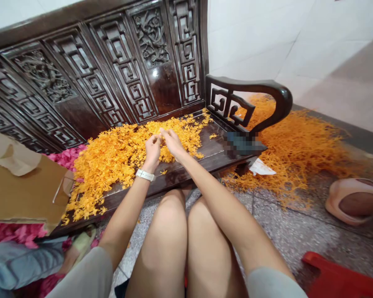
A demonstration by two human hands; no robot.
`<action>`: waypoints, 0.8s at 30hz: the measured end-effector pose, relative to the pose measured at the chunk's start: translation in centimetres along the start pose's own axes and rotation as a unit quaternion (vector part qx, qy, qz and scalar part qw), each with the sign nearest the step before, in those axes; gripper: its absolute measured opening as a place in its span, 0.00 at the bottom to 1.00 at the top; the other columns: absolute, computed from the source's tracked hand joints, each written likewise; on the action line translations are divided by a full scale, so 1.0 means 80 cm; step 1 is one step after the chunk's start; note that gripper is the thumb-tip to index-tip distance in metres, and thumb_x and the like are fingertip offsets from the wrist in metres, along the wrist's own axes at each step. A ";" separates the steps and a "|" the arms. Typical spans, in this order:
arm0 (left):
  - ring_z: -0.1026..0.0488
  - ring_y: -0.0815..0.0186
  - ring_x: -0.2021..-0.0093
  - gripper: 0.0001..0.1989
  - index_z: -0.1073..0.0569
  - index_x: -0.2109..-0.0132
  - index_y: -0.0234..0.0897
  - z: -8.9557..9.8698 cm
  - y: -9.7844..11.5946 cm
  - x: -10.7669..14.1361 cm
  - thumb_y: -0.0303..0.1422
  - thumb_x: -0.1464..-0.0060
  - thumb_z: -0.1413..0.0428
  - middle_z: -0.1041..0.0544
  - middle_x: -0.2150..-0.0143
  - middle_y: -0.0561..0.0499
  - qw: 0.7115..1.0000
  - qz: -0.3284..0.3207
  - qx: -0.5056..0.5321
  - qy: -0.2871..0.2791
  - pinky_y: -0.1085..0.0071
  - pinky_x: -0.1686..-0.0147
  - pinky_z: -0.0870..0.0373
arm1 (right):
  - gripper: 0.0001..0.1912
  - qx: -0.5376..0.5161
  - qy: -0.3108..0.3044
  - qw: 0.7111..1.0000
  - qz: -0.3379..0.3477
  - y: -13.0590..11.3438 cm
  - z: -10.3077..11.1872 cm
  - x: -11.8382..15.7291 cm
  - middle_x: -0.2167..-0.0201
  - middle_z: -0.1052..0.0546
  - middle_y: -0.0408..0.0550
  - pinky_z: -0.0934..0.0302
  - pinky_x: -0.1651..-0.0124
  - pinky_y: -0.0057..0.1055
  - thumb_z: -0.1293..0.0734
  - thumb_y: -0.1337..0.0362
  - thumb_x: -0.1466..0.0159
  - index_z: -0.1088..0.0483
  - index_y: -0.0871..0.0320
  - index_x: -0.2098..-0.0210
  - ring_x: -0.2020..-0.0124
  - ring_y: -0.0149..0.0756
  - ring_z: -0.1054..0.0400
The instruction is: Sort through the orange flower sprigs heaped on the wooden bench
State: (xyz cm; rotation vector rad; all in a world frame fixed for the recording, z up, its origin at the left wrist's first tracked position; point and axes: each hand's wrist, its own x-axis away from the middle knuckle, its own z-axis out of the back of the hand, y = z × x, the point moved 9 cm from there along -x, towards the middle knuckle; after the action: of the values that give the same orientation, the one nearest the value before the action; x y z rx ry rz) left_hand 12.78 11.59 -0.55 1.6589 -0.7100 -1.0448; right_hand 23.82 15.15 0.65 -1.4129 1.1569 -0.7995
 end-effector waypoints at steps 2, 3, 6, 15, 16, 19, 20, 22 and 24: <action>0.31 0.67 0.66 0.19 0.27 0.66 0.36 0.010 0.001 -0.004 0.47 0.33 0.38 0.27 0.68 0.53 0.999 -0.014 -0.022 0.019 0.72 0.61 0.32 | 0.21 0.079 -0.007 0.997 0.024 -0.002 0.007 -0.004 0.60 0.23 0.46 0.37 0.52 0.33 0.32 0.44 0.30 0.29 0.56 0.62 0.57 0.37 0.29; 0.31 0.67 0.66 0.19 0.27 0.65 0.36 0.013 0.001 -0.005 0.46 0.33 0.38 0.27 0.68 0.53 0.999 -0.021 -0.027 0.020 0.72 0.61 0.32 | 0.22 0.117 -0.005 0.992 0.035 -0.003 0.012 -0.005 0.60 0.22 0.47 0.37 0.51 0.35 0.32 0.42 0.30 0.28 0.56 0.61 0.57 0.37 0.29; 0.30 0.67 0.67 0.18 0.28 0.63 0.37 0.005 0.006 -0.003 0.47 0.33 0.39 0.26 0.67 0.52 0.999 -0.033 -0.016 -0.026 0.71 0.62 0.31 | 0.25 0.177 0.004 0.982 0.068 -0.013 0.020 -0.004 0.61 0.21 0.49 0.38 0.50 0.37 0.33 0.40 0.29 0.27 0.57 0.59 0.58 0.40 0.28; 0.35 0.68 0.73 0.21 0.31 0.62 0.41 -0.033 0.008 0.029 0.52 0.35 0.37 0.30 0.71 0.55 0.996 -0.018 0.022 -0.083 0.73 0.70 0.37 | 0.28 0.216 0.079 0.955 0.185 -0.041 0.025 0.007 0.75 0.34 0.42 0.47 0.62 0.37 0.43 0.39 0.23 0.42 0.52 0.70 0.70 0.38 0.40; 0.38 0.69 0.74 0.21 0.33 0.63 0.41 -0.031 0.008 0.030 0.52 0.35 0.37 0.33 0.72 0.56 0.996 -0.015 0.021 -0.084 0.73 0.71 0.39 | 0.28 0.218 0.061 0.954 0.197 -0.045 0.024 0.006 0.75 0.35 0.42 0.48 0.62 0.36 0.43 0.39 0.23 0.43 0.52 0.71 0.70 0.37 0.40; 0.40 0.68 0.74 0.17 0.32 0.66 0.41 -0.019 0.022 0.031 0.44 0.33 0.38 0.35 0.74 0.56 0.993 -0.059 -0.028 -0.098 0.71 0.71 0.43 | 0.28 0.238 -0.010 0.947 0.215 -0.056 0.020 0.002 0.75 0.35 0.42 0.48 0.61 0.35 0.40 0.41 0.24 0.43 0.53 0.73 0.69 0.36 0.41; 0.39 0.67 0.73 0.14 0.30 0.66 0.40 -0.014 0.031 0.031 0.39 0.34 0.38 0.33 0.74 0.55 0.989 -0.086 -0.067 -0.102 0.70 0.69 0.43 | 0.28 0.250 -0.023 0.943 0.219 -0.061 0.021 0.002 0.75 0.36 0.42 0.49 0.61 0.35 0.39 0.42 0.24 0.43 0.53 0.73 0.70 0.36 0.42; 0.35 0.64 0.71 0.08 0.24 0.66 0.40 -0.003 0.049 0.033 0.30 0.36 0.39 0.28 0.71 0.52 0.974 -0.128 -0.154 -0.108 0.69 0.66 0.42 | 0.27 0.278 -0.036 0.932 0.230 -0.069 0.025 0.002 0.76 0.38 0.41 0.50 0.61 0.35 0.37 0.45 0.25 0.43 0.54 0.74 0.70 0.35 0.44; 0.33 0.63 0.70 0.07 0.20 0.65 0.40 0.006 0.064 0.034 0.26 0.39 0.40 0.24 0.69 0.51 0.960 -0.147 -0.210 -0.110 0.68 0.64 0.41 | 0.27 0.300 -0.046 0.922 0.240 -0.074 0.027 0.004 0.77 0.39 0.41 0.51 0.62 0.35 0.37 0.47 0.25 0.43 0.54 0.75 0.71 0.35 0.45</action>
State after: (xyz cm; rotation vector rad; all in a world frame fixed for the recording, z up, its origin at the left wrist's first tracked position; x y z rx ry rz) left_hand 13.74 7.42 3.45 1.3106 -0.3467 -1.4954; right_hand 27.18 15.12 5.95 -0.6145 1.0066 -0.6463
